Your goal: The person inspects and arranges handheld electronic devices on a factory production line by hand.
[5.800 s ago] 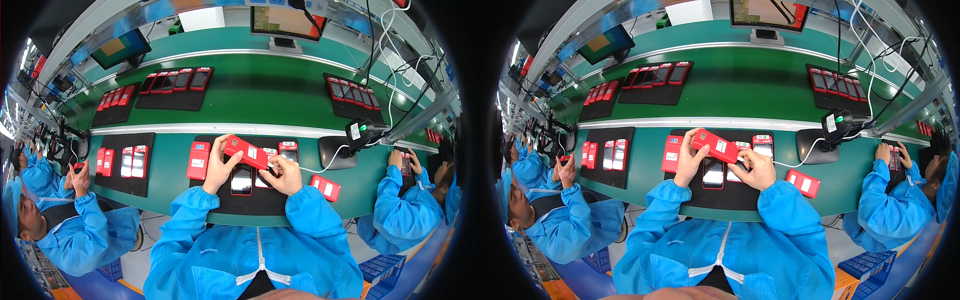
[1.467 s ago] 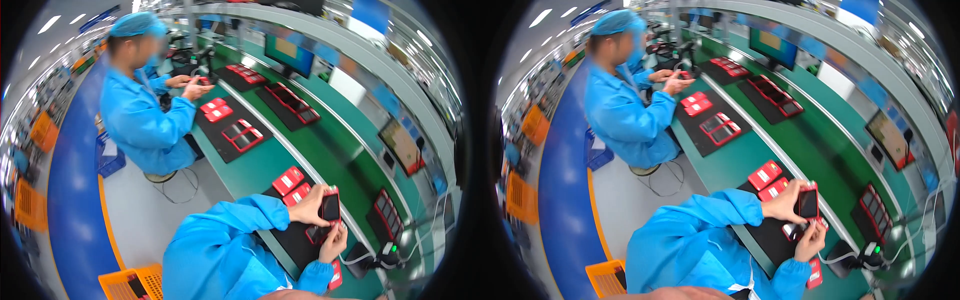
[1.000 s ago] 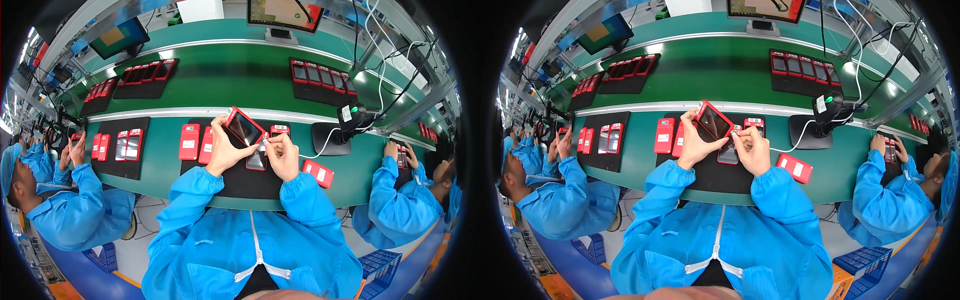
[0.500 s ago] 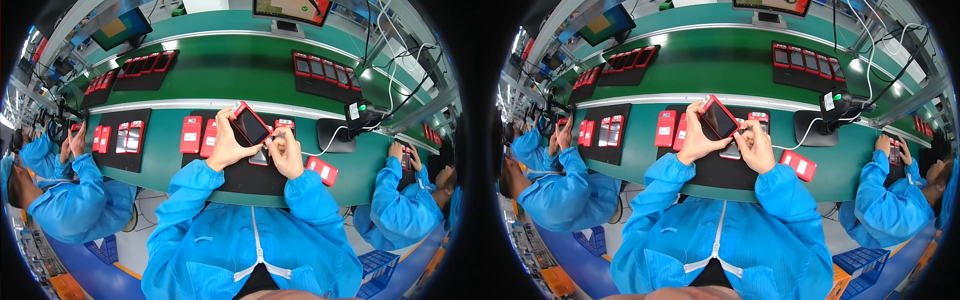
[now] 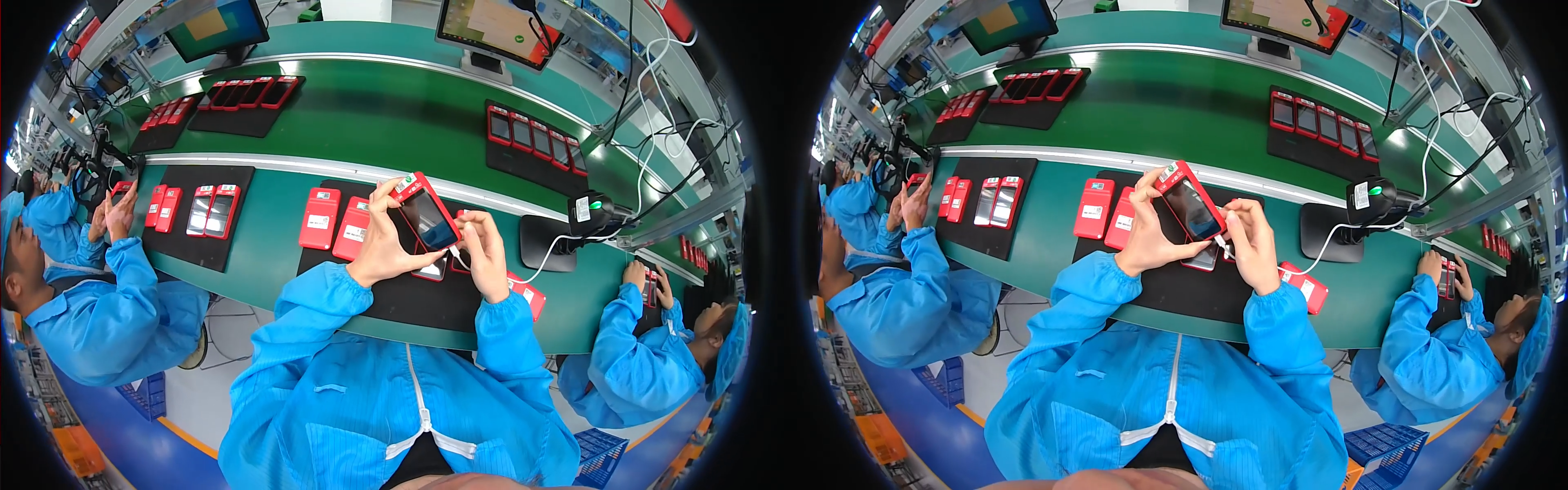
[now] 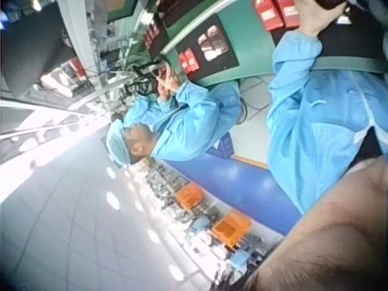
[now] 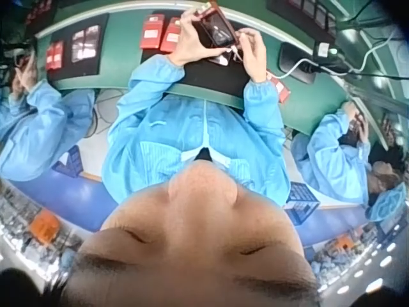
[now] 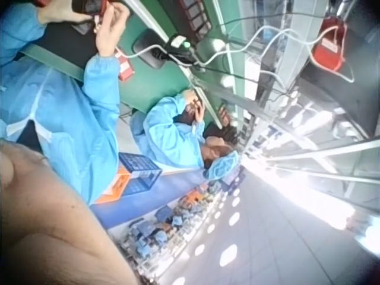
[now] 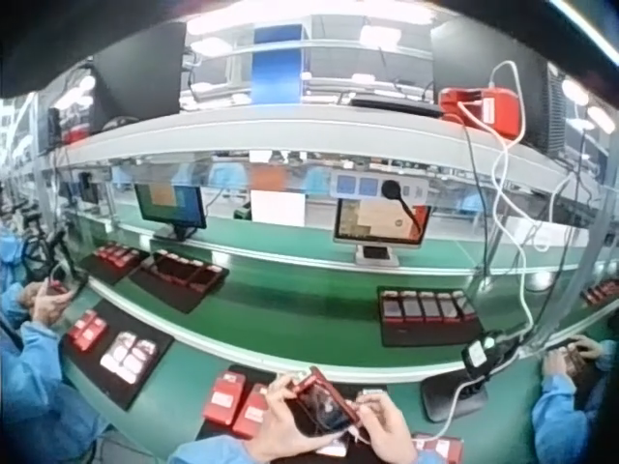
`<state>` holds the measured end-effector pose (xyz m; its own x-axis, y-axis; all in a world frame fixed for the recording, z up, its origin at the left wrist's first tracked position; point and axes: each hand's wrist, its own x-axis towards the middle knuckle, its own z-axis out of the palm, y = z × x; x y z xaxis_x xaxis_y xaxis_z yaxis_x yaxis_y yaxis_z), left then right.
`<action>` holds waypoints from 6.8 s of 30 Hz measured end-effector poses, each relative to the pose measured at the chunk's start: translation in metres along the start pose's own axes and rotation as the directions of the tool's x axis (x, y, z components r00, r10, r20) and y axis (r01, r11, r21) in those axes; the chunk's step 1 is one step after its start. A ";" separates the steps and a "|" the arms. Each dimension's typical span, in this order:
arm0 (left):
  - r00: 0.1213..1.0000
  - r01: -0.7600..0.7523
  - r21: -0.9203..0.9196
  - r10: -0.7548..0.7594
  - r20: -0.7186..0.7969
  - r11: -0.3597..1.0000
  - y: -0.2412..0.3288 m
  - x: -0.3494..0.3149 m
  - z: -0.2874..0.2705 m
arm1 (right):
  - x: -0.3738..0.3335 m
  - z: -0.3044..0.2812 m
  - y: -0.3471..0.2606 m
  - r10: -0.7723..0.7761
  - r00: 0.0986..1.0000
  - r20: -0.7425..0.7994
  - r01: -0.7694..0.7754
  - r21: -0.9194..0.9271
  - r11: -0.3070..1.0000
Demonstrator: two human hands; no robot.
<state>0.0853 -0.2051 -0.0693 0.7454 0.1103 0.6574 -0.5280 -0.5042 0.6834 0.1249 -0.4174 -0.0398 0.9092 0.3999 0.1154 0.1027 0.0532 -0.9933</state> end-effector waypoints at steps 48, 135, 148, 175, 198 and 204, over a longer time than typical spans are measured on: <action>0.834 0.071 0.106 -0.118 0.539 0.992 -0.003 -0.014 0.000 | -0.008 -0.042 -0.010 0.263 0.877 0.402 -0.480 0.707 0.519; 0.926 0.370 -0.651 -0.321 0.199 0.663 -0.001 0.002 0.002 | -0.004 -0.018 0.018 -0.270 0.963 0.008 0.247 -0.432 0.867; 0.903 0.397 -0.661 -0.401 0.156 0.637 -0.002 0.003 0.003 | -0.009 -0.013 0.017 -0.185 0.983 0.001 0.168 -0.419 0.892; 0.873 0.440 -0.638 -0.469 0.137 0.632 -0.005 0.003 0.007 | -0.012 -0.015 0.031 -0.224 0.974 0.024 0.219 -0.345 0.913; 0.789 0.612 -0.327 -0.528 0.315 0.720 -0.007 0.007 0.014 | -0.005 -0.033 0.016 -0.219 0.961 -0.171 0.144 -0.368 0.919; 0.904 0.128 0.162 -0.182 0.387 0.978 0.008 0.016 0.009 | -0.001 -0.031 0.019 -0.214 0.945 -0.246 0.131 -0.315 0.940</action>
<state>0.0965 -0.2157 -0.0560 0.9276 -0.1402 0.3463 -0.3553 -0.6176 0.7016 0.1382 -0.4454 -0.0596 0.9369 0.1419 0.3195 0.3422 -0.1856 -0.9211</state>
